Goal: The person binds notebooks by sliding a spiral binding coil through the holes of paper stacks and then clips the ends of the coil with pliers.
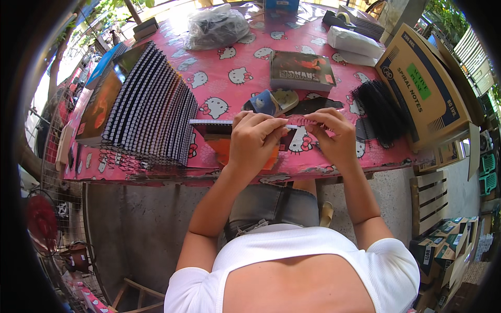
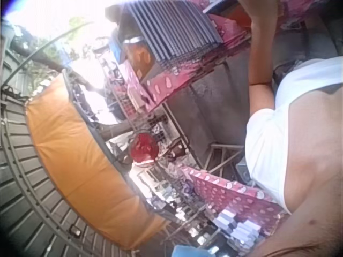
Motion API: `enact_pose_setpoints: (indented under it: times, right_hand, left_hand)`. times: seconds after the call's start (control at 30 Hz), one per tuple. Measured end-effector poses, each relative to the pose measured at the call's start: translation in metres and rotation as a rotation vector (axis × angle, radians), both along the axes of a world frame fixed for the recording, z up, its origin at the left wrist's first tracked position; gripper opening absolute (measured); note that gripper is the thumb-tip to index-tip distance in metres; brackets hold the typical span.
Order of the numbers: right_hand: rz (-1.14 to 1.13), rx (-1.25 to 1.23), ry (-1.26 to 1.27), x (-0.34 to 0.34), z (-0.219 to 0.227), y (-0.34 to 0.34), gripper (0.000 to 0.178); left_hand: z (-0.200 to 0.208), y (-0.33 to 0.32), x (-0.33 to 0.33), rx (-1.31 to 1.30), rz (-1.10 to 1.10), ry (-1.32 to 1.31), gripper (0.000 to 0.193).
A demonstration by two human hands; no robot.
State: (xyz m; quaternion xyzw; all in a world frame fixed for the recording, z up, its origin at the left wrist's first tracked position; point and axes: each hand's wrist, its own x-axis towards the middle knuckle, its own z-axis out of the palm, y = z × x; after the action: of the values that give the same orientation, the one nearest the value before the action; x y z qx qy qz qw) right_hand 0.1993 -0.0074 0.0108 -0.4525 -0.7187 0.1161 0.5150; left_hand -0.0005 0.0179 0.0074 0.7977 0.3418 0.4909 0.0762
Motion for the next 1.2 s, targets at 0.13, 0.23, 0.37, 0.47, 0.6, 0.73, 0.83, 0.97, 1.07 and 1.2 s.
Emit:
enact_pose_setpoints:
  times: [0.13, 0.23, 0.37, 0.47, 0.6, 0.73, 0.83, 0.97, 1.07, 1.2]
  right_hand:
    - [0.081, -0.024, -0.049, -0.003, 0.007, 0.004, 0.017]
    - [0.273, -0.296, 0.089, 0.004, 0.01, 0.007, 0.023]
    - [0.419, -0.554, 0.165, 0.014, 0.014, 0.018, 0.019]
    - [0.363, -0.564, 0.059, 0.008, 0.018, 0.018, 0.017]
    - [0.182, -0.316, -0.082, -0.004, 0.015, 0.006, 0.023]
    - [0.168, -0.105, -0.276, -0.007, 0.02, 0.004, 0.026]
    - [0.145, -0.108, -0.283, -0.012, 0.02, 0.003, 0.022]
    - [0.079, 0.014, -0.272, -0.022, 0.023, 0.004, 0.014]
    - [0.1, -0.039, -0.481, -0.022, 0.024, 0.004, 0.017]
    - [0.42, -0.482, -0.747, 0.008, 0.031, 0.097, 0.025]
  left_hand:
    - [-0.002, -0.001, -0.001, 0.009, -0.008, -0.045, 0.016]
    - [-0.006, 0.0, -0.001, 0.01, -0.012, -0.059, 0.015]
    - [-0.005, -0.003, 0.001, -0.055, -0.012, -0.083, 0.013]
    - [0.0, -0.005, 0.0, 0.005, 0.079, 0.009, 0.015]
    - [-0.003, -0.004, -0.01, 0.003, 0.259, 0.082, 0.024]
    - [-0.007, -0.003, -0.011, 0.011, 0.224, 0.087, 0.028]
    - [-0.006, -0.003, -0.011, -0.013, 0.218, 0.092, 0.029]
    - [-0.006, -0.004, -0.011, -0.008, 0.212, 0.088, 0.025]
    - [-0.007, -0.008, -0.015, -0.01, 0.208, 0.08, 0.022]
    - [-0.012, -0.012, -0.018, 0.028, 0.17, 0.059, 0.023]
